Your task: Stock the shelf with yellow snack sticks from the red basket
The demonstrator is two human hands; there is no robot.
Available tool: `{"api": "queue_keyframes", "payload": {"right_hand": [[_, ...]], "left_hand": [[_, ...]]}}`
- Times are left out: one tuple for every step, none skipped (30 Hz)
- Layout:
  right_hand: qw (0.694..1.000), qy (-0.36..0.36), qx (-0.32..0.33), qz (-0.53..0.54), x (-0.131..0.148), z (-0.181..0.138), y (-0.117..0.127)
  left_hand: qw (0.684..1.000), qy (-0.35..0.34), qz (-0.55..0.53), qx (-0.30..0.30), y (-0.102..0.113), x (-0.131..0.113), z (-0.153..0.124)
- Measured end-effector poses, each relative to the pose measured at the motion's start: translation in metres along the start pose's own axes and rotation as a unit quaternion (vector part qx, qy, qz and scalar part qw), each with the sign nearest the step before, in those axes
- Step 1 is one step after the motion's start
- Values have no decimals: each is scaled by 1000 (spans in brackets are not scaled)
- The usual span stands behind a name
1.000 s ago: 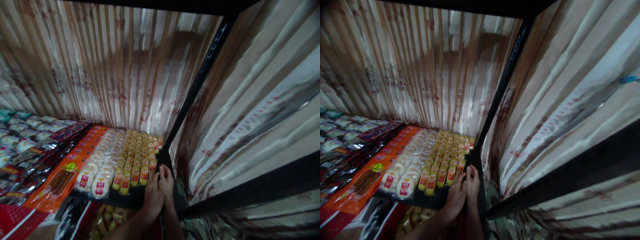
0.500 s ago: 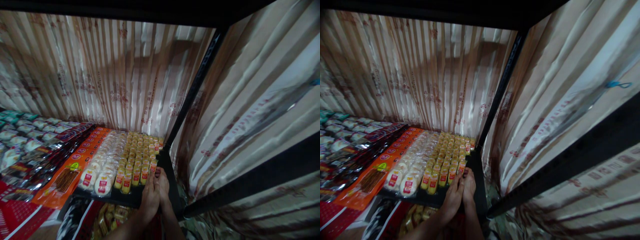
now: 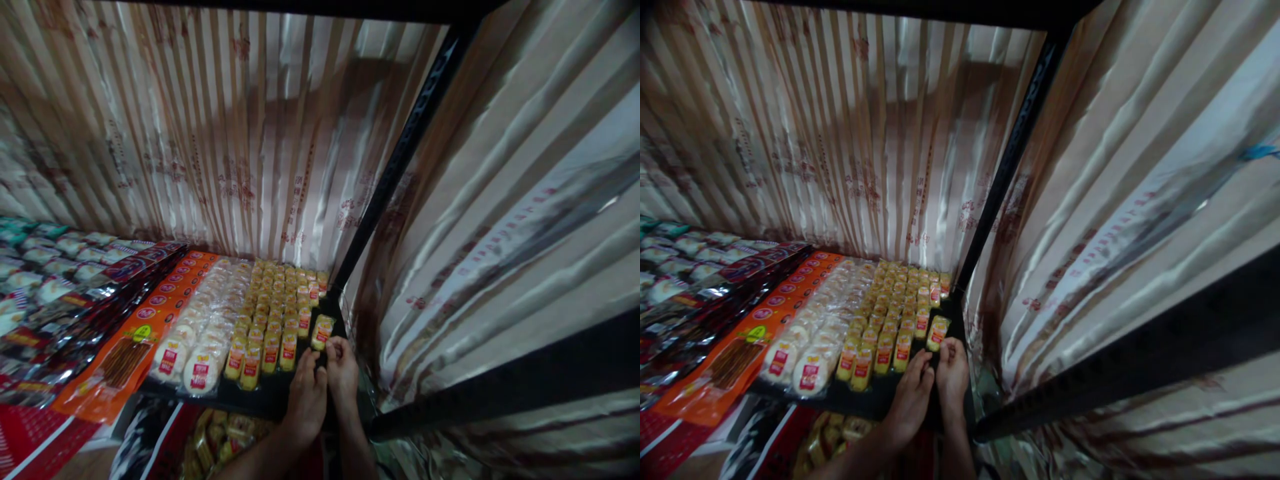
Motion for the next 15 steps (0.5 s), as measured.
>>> {"api": "queue_keyframes", "payload": {"right_hand": [[999, 15, -18, -27, 3, 6, 4], [997, 27, -36, -55, 6, 12, 7], [995, 38, -51, -83, 9, 19, 9], [991, 46, -60, -112, 11, 25, 9], [987, 51, -64, -139, 12, 32, 6], [984, 53, -62, -161, 12, 39, 3], [981, 53, -57, -176, 10, 45, -2], [980, 53, -52, -184, 9, 51, -7], [980, 54, -46, -188, 7, 56, -12], [979, 56, -41, -189, 5, 60, -18], [980, 58, -34, -189, 3, 64, -23], [980, 60, -26, -189, 1, 67, -29], [980, 62, -18, -190, -1, 69, -34], [979, 64, -11, -191, -3, 71, -40], [979, 64, -6, -193, -4, 72, -44]], "left_hand": [[1000, 5, 0, 3, -1, -1, 1], [1000, 7, -3, 5, -1, -4, 3], [1000, 9, -5, 6, -1, -6, 6], [1000, 12, -9, 6, -2, -8, 9], [1000, 16, -12, 8, -3, -9, 12], [1000, 20, -16, 9, -4, -10, 16], [1000, 22, -19, 10, -5, -10, 21], [999, 23, -22, 11, -6, -10, 25], [999, 24, -26, 11, -6, -9, 29], [999, 23, -30, 9, -6, -9, 33], [999, 22, -33, 6, -6, -8, 36], [999, 20, -35, 3, -5, -8, 39], [999, 18, -36, 1, -5, -8, 41], [999, 15, -36, 0, -4, -8, 42], [999, 13, -38, 0, -4, -8, 43]]}}
Point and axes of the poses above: each hand's wrist, its own z-axis towards the middle knuckle, its own y-axis out of the back of the hand, x = y × z, the point moved 9 cm from there along z, towards the middle knuckle, and after that the axes turned 9 degrees about z, right-handed, at the moved point
